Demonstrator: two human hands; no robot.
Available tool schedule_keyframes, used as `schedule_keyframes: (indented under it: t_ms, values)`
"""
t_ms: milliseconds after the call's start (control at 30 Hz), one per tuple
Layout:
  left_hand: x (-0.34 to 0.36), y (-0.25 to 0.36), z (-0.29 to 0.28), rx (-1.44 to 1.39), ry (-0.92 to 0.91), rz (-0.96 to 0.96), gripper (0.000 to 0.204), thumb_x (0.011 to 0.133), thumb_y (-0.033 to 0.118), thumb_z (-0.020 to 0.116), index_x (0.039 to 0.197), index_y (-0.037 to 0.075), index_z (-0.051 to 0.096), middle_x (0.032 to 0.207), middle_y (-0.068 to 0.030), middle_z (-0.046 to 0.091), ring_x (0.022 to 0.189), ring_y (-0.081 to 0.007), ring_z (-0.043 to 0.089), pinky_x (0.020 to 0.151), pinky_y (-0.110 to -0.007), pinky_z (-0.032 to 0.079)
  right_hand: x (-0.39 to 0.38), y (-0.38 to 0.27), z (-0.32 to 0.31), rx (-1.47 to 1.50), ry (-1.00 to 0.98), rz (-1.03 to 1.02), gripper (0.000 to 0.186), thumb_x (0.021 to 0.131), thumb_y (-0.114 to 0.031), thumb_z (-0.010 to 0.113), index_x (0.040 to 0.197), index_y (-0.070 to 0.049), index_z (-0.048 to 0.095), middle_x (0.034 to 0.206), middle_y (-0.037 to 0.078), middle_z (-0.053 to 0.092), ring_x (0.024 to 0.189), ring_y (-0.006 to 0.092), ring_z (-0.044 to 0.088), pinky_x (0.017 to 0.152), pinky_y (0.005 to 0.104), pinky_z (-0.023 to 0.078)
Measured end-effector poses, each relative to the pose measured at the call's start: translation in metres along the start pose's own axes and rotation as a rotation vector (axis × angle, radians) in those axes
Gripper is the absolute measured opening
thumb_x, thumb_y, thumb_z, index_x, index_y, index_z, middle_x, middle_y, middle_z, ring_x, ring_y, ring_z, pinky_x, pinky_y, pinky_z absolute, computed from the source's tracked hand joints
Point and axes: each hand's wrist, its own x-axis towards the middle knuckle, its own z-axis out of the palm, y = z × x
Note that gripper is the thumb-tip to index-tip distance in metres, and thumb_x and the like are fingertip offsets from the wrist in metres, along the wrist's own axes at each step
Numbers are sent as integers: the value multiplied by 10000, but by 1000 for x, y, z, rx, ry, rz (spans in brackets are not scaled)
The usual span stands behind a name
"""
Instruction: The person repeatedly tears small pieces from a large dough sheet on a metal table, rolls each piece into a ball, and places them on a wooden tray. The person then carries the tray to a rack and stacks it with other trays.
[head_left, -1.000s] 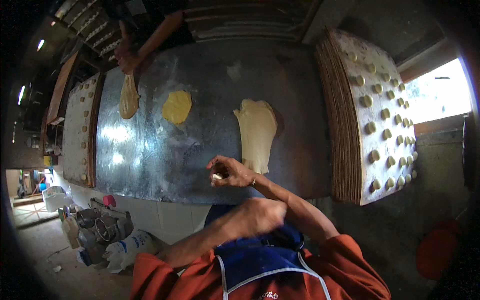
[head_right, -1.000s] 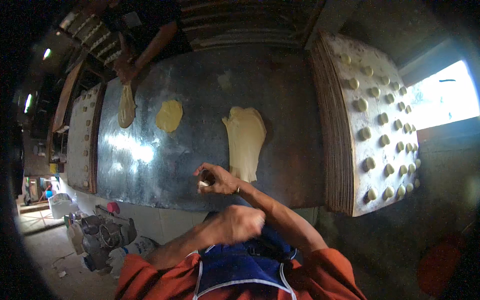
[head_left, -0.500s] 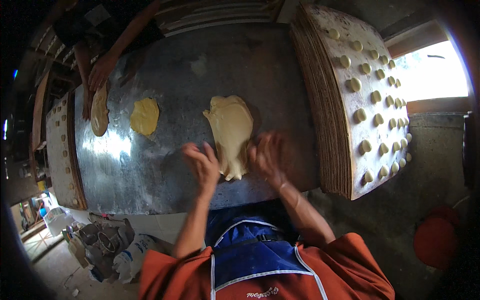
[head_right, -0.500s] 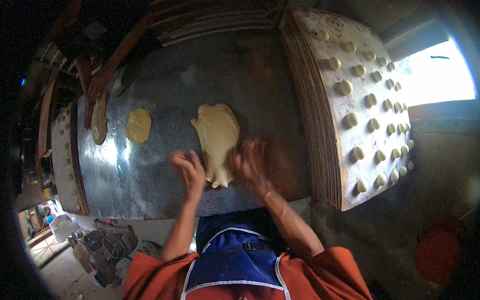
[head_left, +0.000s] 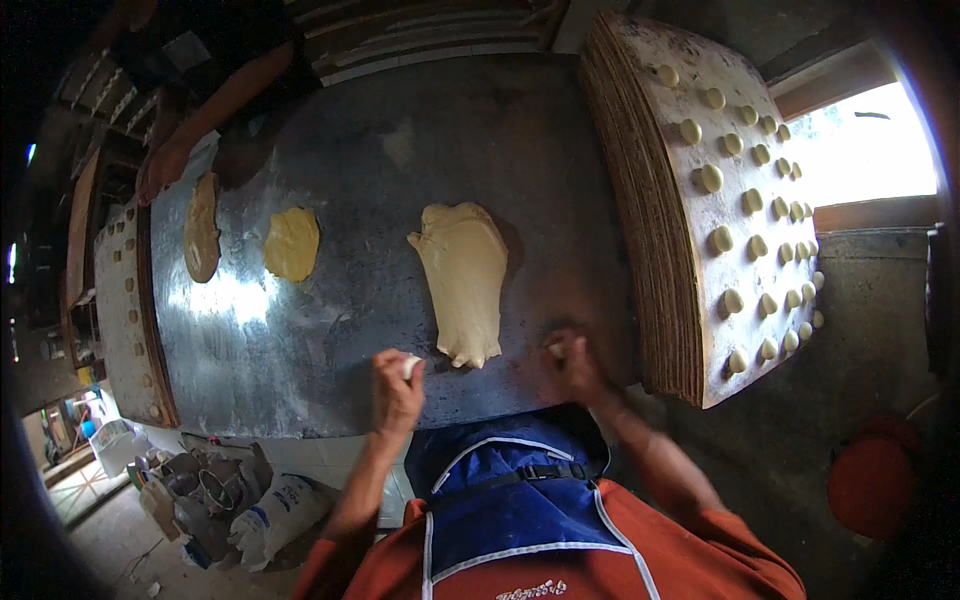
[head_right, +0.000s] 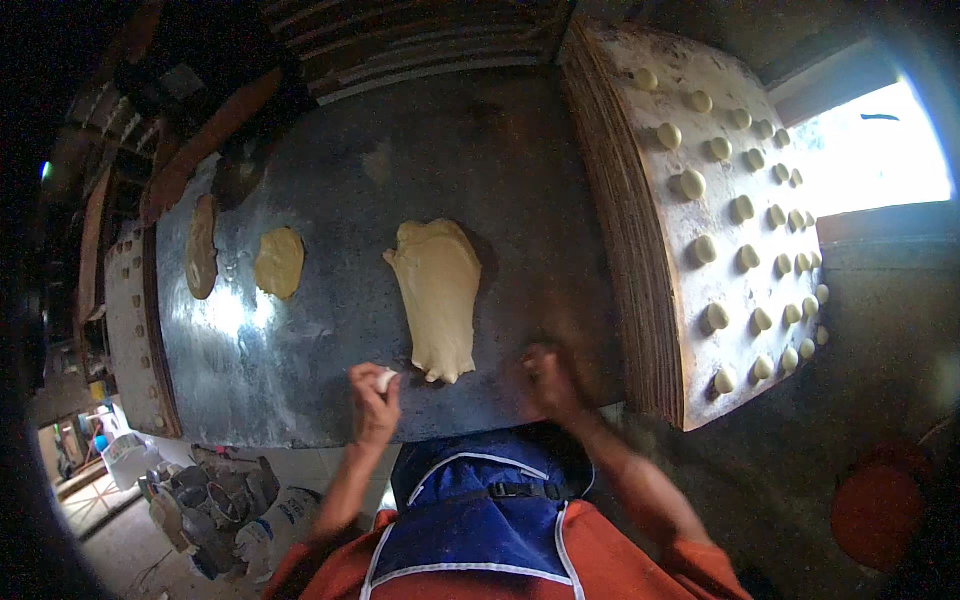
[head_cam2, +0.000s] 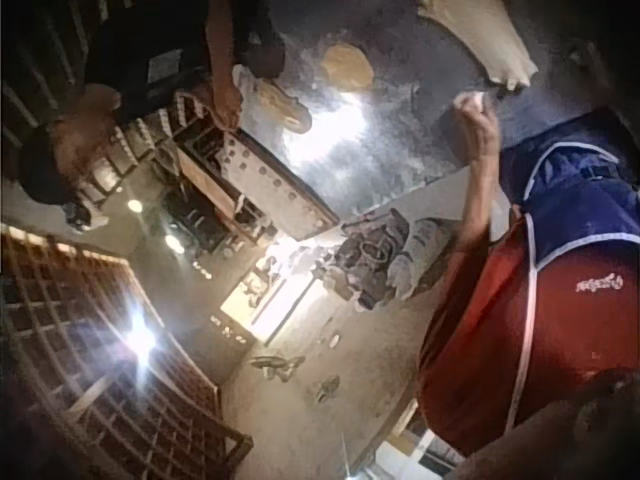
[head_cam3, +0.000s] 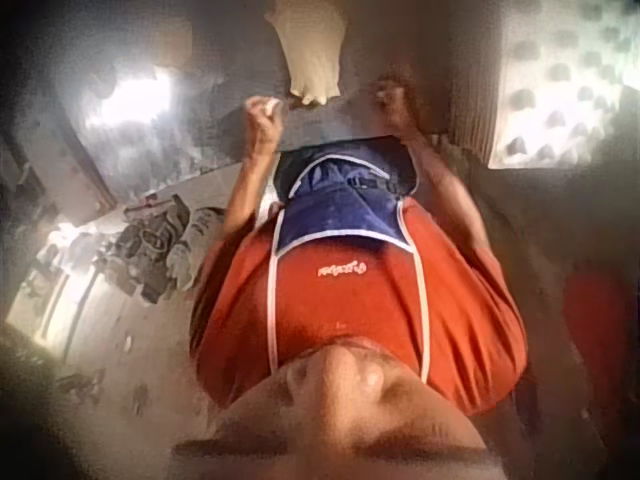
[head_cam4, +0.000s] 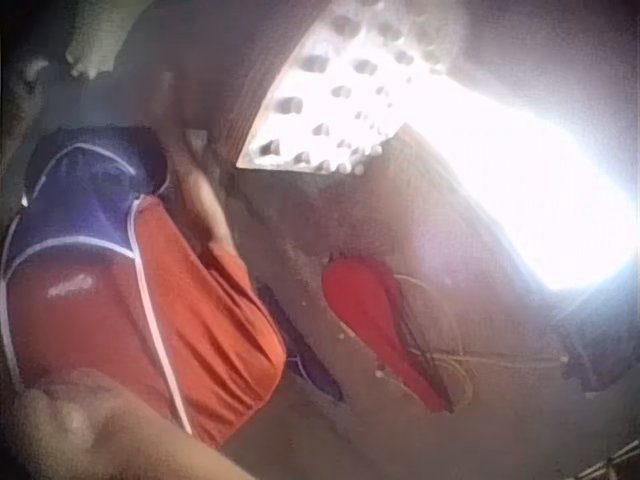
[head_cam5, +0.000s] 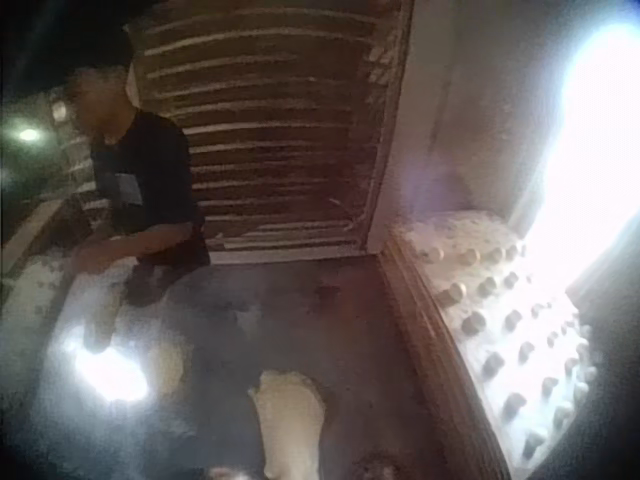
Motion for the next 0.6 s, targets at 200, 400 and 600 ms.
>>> schedule_keyframes:
  t_ms: [200,400,600]
  values:
    - [58,13,25,93,161,-249,345,918,-3,710,1111,9,424,1032,-195,508,956,-349,563,849,-462,485,40,-16,40,-701,304,-457,299,923,-241,713,1023,10,584,882,227,598,840,380,608,744,503,471]
    - [41,-21,-16,139,118,-137,277,950,32,676,1071,15,428,953,-173,479,870,-334,519,802,-464,454,41,26,-10,-301,187,-219,354,913,-240,712,1122,20,592,856,215,641,762,389,622,789,515,491]
    - [5,18,8,169,131,60,230,936,-58,619,1027,4,418,974,-203,475,885,-350,529,832,-476,459,17,-21,33,-727,159,-436,308,1021,-287,588,1111,7,590,1067,229,632,960,376,627,924,458,508]
